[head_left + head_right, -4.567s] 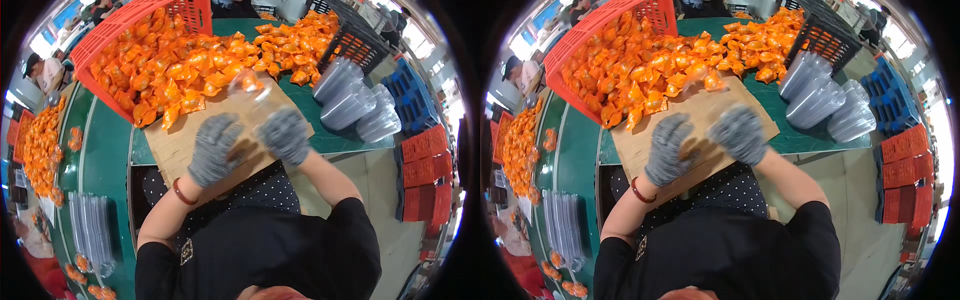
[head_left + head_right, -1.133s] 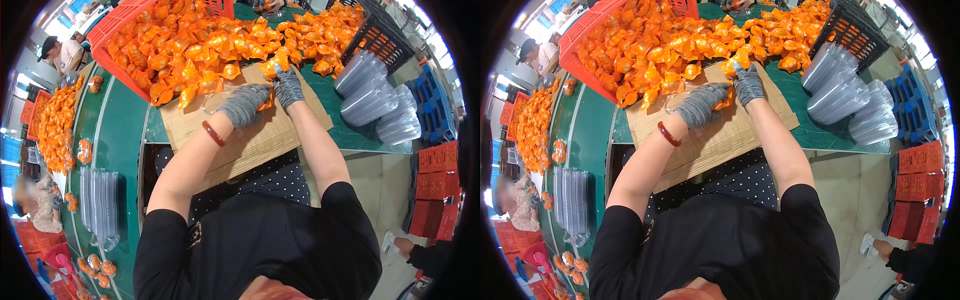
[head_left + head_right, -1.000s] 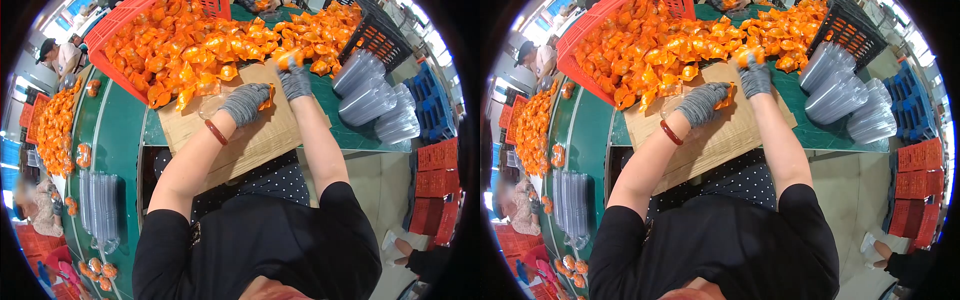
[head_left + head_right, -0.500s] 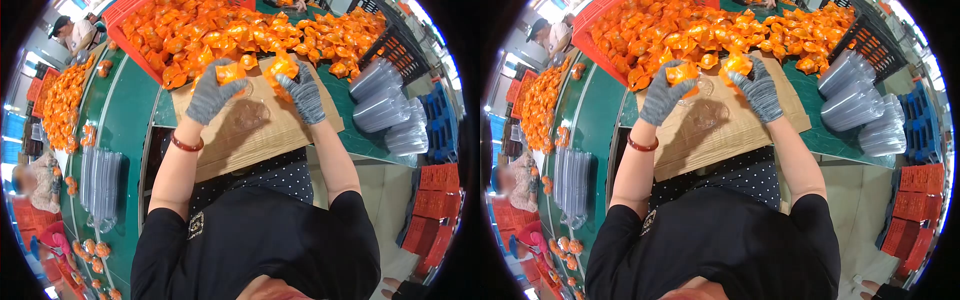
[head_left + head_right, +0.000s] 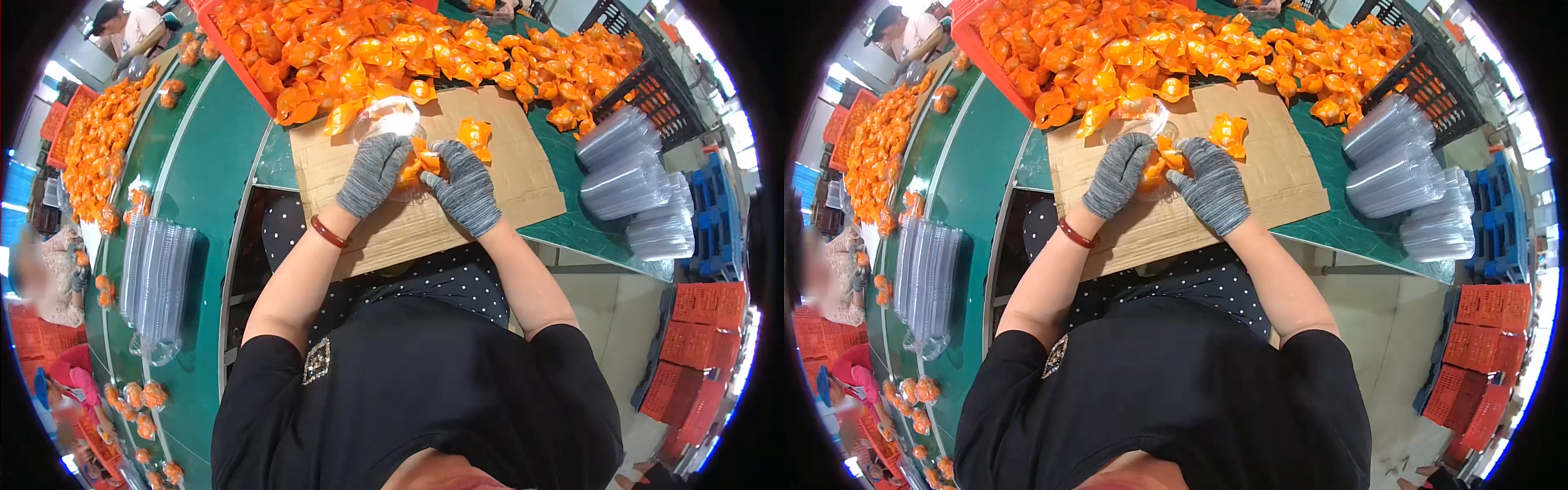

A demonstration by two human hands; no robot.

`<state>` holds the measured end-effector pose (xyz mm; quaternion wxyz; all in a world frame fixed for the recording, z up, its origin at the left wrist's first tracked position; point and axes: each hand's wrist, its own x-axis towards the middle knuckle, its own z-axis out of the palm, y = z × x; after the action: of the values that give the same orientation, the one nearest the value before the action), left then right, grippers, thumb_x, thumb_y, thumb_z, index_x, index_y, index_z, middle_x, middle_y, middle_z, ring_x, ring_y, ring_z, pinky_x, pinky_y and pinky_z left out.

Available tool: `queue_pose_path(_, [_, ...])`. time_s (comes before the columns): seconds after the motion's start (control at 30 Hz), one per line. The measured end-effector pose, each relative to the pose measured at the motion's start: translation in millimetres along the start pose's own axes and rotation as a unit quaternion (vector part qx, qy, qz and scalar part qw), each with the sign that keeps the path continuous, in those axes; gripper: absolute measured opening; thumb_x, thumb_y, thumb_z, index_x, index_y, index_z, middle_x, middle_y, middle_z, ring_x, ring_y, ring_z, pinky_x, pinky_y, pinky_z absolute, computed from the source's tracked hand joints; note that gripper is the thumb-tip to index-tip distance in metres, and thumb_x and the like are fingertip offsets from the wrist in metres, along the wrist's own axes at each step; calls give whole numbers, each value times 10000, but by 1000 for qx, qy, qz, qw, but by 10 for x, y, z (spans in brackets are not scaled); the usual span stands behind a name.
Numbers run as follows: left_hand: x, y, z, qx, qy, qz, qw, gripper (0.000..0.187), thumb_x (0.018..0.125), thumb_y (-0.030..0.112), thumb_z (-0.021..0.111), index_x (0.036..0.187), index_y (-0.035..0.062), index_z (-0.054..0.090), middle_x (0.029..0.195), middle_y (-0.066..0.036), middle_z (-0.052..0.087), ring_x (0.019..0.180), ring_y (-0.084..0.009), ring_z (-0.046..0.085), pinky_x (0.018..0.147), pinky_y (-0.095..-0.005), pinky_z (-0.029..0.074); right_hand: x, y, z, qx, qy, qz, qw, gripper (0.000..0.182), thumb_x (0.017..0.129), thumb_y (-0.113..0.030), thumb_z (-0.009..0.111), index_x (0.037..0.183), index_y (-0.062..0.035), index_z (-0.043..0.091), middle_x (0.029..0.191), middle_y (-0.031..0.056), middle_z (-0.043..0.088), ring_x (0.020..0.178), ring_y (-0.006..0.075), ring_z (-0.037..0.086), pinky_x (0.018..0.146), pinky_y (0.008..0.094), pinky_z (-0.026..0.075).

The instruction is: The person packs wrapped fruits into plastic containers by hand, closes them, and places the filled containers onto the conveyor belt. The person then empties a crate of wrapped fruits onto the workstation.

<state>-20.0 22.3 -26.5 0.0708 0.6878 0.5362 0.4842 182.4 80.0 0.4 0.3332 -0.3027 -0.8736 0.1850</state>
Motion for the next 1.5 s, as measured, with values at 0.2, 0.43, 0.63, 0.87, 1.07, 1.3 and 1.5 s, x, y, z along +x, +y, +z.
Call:
queue_pose_path(0.2, [-60, 336, -228, 169, 56, 13, 984, 358, 839, 209, 778, 1135, 45, 662, 1043, -130, 679, 957, -336, 647, 862, -441, 521, -25, 8, 82, -20, 42, -6, 999, 454, 790, -184, 807, 1175, -17, 632, 1056, 169, 661, 981, 352, 648, 902, 432, 524])
queue_pose_path(0.43, [-145, 412, -281, 150, -29, -110, 982, 539, 723, 297, 860, 1165, 48, 674, 1113, -145, 675, 1027, -338, 641, 911, -427, 521, -12, -10, 134, 2, 22, 55, 998, 517, 770, -128, 815, 1241, -25, 628, 1165, 182, 671, 1073, 346, 654, 957, 400, 528])
queue_pose_path(0.63, [-107, 404, -366, 165, -11, -27, 986, 512, 739, 263, 859, 1154, 29, 670, 1102, -156, 669, 1014, -337, 643, 917, -419, 522, -5, -17, 162, -9, 38, 43, 998, 502, 782, -136, 812, 1239, -31, 632, 1162, 178, 673, 1068, 350, 654, 960, 417, 523])
queue_pose_path(0.87, [-183, 151, -297, 76, -34, -43, 996, 576, 729, 229, 869, 1212, 11, 642, 1194, -188, 606, 1140, -337, 582, 1007, -432, 475, -40, -45, 159, -3, 47, 34, 998, 493, 763, -127, 764, 1230, -38, 636, 1144, 181, 678, 1062, 346, 656, 960, 428, 519])
queue_pose_path(1.07, [-79, 514, -284, 174, -85, -55, 979, 506, 800, 195, 768, 1237, -14, 626, 1145, -223, 604, 1103, -423, 556, 982, -479, 455, 8, 1, 83, -15, 66, 31, 997, 419, 736, -156, 711, 1139, -54, 663, 1029, 170, 694, 1006, 358, 665, 940, 461, 509])
queue_pose_path(1.3, [-37, 453, -138, 92, -46, -47, 994, 467, 863, 113, 767, 1272, -19, 585, 1085, -166, 662, 951, -281, 672, 871, -370, 545, 151, -103, -89, 6, -8, 65, 998, 318, 706, -249, 804, 960, -96, 688, 815, 169, 682, 848, 400, 676, 780, 487, 536])
queue_pose_path(1.5, [-144, 229, -189, 0, -47, -164, 985, 434, 858, 93, 779, 1224, -18, 575, 1071, -121, 652, 979, -203, 660, 863, -324, 536, 158, -188, -203, 48, -12, 72, 996, 336, 775, -269, 776, 1033, -77, 681, 888, 179, 683, 885, 395, 664, 799, 482, 530])
